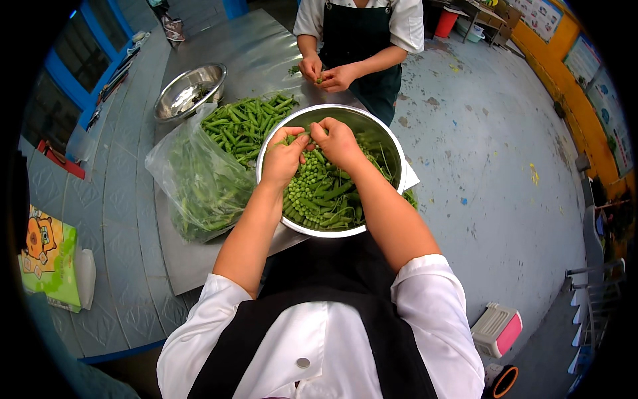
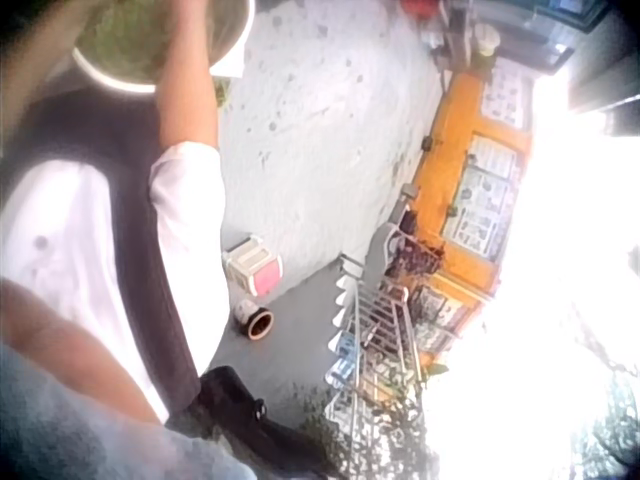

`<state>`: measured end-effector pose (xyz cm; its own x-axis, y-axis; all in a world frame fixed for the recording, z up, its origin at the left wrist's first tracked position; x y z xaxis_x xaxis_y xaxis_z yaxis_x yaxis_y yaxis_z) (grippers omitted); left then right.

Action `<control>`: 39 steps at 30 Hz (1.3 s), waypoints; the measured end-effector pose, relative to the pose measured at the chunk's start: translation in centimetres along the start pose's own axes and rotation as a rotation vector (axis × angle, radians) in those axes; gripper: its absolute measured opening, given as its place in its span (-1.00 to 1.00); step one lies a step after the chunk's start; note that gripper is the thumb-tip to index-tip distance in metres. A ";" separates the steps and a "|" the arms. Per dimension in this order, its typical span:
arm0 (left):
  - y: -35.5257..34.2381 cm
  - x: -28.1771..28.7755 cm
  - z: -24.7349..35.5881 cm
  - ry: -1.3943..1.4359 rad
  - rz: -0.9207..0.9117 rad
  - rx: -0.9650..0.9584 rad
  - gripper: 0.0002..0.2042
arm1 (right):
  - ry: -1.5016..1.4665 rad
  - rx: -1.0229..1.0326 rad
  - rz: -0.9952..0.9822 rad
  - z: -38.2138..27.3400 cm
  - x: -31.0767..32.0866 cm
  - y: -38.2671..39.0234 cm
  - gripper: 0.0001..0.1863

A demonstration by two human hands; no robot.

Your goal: The person stands at a stainless steel table and shells green peas by hand, placing the peas into a large metal bowl. Another person in an apron is visible in the background, also shelling peas. The recorder occasionally reaches into a plastic bag to retrieve more pea pods.

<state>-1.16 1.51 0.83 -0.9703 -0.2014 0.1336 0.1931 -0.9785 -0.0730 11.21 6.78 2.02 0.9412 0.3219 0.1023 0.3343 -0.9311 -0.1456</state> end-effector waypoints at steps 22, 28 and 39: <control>0.0 0.3 -0.1 -0.027 -0.089 0.003 -0.78 | -0.327 -0.137 -0.167 1.5 0.1 -0.3 -0.73; -0.7 1.5 -1.2 0.200 0.138 0.097 -0.82 | -0.202 0.024 -0.183 0.4 -1.2 0.4 -0.77; -0.8 1.5 -1.1 0.463 -0.003 0.115 -0.88 | -0.406 -0.211 -0.303 1.0 -1.7 0.9 -0.77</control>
<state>-2.93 2.03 0.02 -0.9284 -0.1834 -0.3230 0.1801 -0.9828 0.0406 9.97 5.61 0.71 0.7616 0.5820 -0.2849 0.6154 -0.7874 0.0366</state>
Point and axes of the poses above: each hand's wrist, its own y-axis away from the middle knuckle, its own x-axis out of the back of the hand, z = x × y, the point moved 4 cm from there along -y, towards the middle knuckle, and after that the axes turned 15 degrees about -y, right-handed, at the moved point
